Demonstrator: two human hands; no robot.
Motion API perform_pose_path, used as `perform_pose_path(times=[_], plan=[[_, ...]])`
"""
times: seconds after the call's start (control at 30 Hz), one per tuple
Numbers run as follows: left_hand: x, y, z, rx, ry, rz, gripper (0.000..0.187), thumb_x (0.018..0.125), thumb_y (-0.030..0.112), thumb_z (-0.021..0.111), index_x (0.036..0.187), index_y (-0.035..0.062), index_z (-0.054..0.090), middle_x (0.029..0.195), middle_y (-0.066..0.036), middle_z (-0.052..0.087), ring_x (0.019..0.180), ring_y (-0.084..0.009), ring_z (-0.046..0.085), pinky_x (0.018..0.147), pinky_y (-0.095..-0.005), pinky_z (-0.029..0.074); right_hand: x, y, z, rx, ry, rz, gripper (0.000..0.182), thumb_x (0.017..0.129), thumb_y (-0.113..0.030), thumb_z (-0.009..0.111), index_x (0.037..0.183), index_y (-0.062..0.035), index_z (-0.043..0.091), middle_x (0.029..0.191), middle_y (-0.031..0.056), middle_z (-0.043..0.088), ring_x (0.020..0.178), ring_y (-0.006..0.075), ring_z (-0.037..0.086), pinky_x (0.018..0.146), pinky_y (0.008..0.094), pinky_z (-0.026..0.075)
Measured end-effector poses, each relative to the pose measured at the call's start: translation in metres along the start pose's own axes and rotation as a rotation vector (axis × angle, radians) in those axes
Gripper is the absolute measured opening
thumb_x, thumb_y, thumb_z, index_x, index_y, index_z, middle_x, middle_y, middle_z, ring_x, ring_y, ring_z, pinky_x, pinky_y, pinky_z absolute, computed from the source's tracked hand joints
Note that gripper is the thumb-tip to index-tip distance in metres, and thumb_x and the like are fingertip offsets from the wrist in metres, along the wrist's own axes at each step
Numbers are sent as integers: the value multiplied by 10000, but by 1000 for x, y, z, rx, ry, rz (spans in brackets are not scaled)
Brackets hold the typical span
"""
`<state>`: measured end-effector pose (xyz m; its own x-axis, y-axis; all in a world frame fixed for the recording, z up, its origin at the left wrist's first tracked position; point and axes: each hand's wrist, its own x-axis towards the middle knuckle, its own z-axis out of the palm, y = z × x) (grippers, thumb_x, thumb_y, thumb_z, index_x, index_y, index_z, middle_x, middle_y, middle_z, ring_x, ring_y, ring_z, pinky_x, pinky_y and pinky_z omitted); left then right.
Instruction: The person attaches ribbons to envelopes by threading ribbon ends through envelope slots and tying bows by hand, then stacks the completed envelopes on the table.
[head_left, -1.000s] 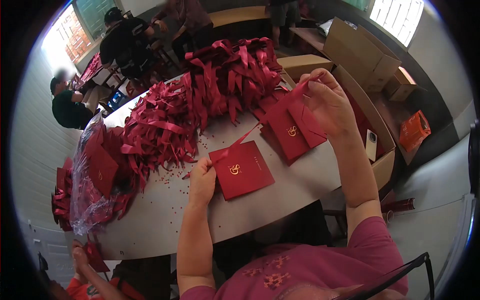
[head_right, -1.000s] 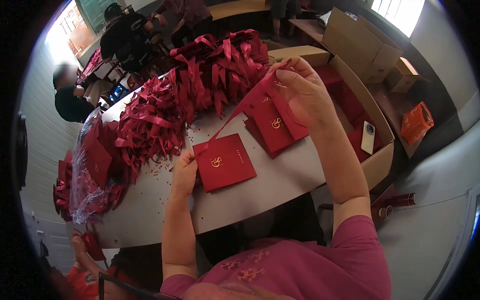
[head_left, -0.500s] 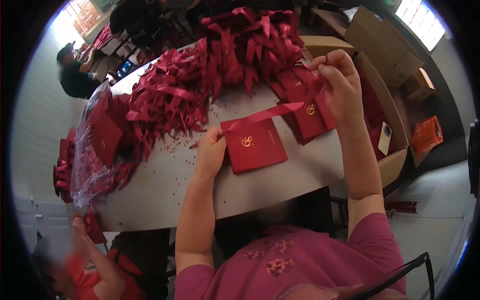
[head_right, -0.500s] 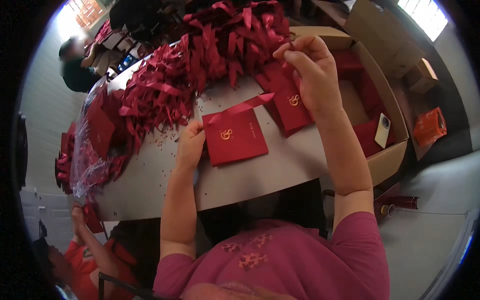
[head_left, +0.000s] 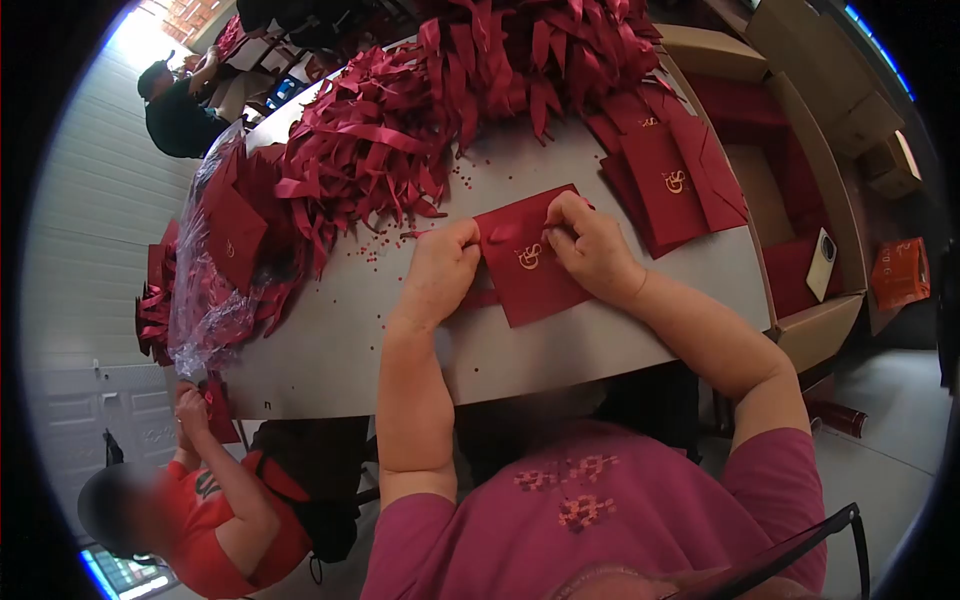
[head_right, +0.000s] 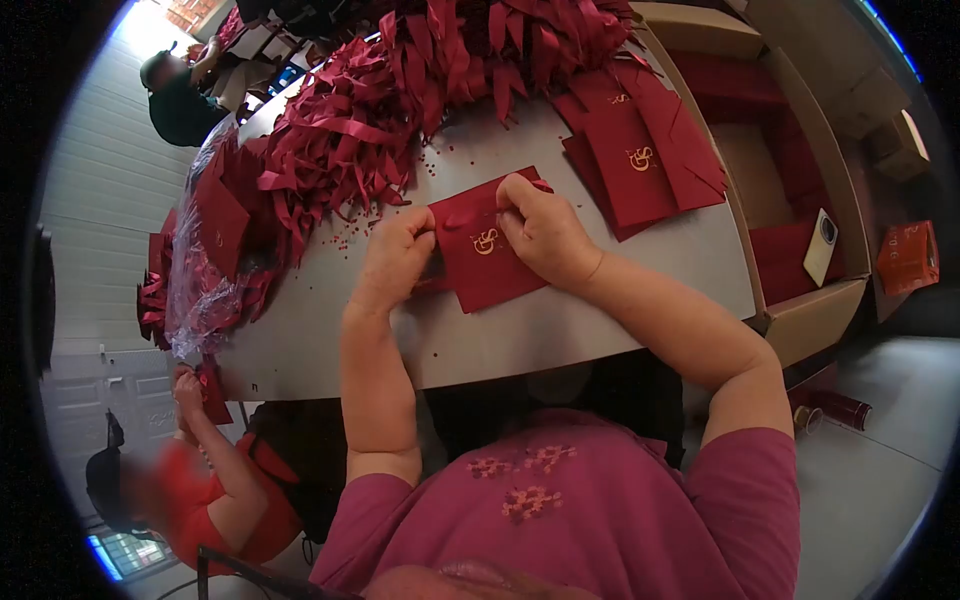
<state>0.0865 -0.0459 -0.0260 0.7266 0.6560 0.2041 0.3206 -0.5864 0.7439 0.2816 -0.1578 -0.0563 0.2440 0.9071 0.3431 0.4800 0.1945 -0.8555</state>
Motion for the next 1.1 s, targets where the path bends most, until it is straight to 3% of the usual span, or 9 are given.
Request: perform_pose_path(times=[0.17, 0.6, 0.67, 0.7, 0.77, 0.8, 0.93, 1.03, 1.1], plan=[[-2, 0, -17, -169, -276, -394, 65, 851, 49, 554, 852, 14, 609, 717, 22, 556, 608, -78, 511, 555, -244, 417, 1, 4, -1, 50, -60, 61, 119, 866, 51, 555, 936, -16, 486, 764, 90, 568, 705, 155, 604, 665, 288, 484], [-2, -4, -32, -331, -389, -547, 58, 897, 101, 608, 919, 48, 616, 752, 34, 581, 610, -34, 521, 517, -195, 391, 6, 7, -1, 111, -36, 49, 115, 877, -3, 591, 956, -26, 511, 746, 58, 584, 645, 104, 539, 600, 268, 467], [-5, -6, -28, -315, -101, -345, 105, 834, 69, 683, 896, 33, 607, 810, 26, 582, 667, -51, 536, 560, -218, 414, 7, 6, -2, 110, -58, 52, 119, 876, -9, 597, 970, -23, 525, 759, 63, 591, 647, 101, 541, 608, 266, 479], [-5, 1, -26, -309, -107, -346, 105, 834, 69, 683, 896, 33, 607, 810, 26, 582, 667, -51, 536, 560, -218, 414, 8, 6, -2, 115, -53, 55, 119, 876, -9, 597, 970, -23, 525, 759, 63, 591, 647, 101, 541, 608, 266, 479], [-2, 22, -18, -97, 148, -250, 209, 741, 35, 752, 892, 26, 608, 817, 7, 572, 716, -84, 552, 613, -246, 434, 8, 8, -1, 139, -66, 62, 110, 885, -10, 591, 977, -31, 535, 784, 45, 608, 661, 96, 557, 611, 242, 486], [0, 28, -7, 50, 91, -206, 275, 678, 48, 794, 880, 31, 608, 786, -32, 578, 732, -142, 578, 634, -290, 453, 8, 10, 0, 143, -64, 66, 110, 885, -10, 591, 977, -31, 535, 784, 45, 608, 661, 96, 557, 611, 242, 486], [2, 13, 19, 187, 39, -184, 267, 673, 48, 794, 880, 29, 626, 813, -81, 610, 728, -198, 597, 641, -305, 467, 10, 6, -9, 417, -41, 125, 106, 924, -30, 575, 1011, -46, 517, 826, 33, 633, 659, 58, 554, 554, 194, 459], [1, 6, 19, 53, 11, -193, 200, 717, 39, 758, 884, 16, 649, 829, -107, 630, 739, -238, 610, 665, -331, 481, 15, -5, -27, 631, -67, 229, 111, 945, -47, 569, 1032, -61, 502, 871, 54, 665, 632, 39, 537, 521, 179, 433], [3, 3, 19, 171, 83, -35, 132, 776, 8, 691, 905, 11, 668, 840, -114, 641, 750, -244, 618, 690, -324, 487, 20, -10, -41, 800, -57, 237, 98, 957, -53, 569, 1040, -78, 523, 934, 89, 702, 579, 32, 513, 502, 163, 410]])
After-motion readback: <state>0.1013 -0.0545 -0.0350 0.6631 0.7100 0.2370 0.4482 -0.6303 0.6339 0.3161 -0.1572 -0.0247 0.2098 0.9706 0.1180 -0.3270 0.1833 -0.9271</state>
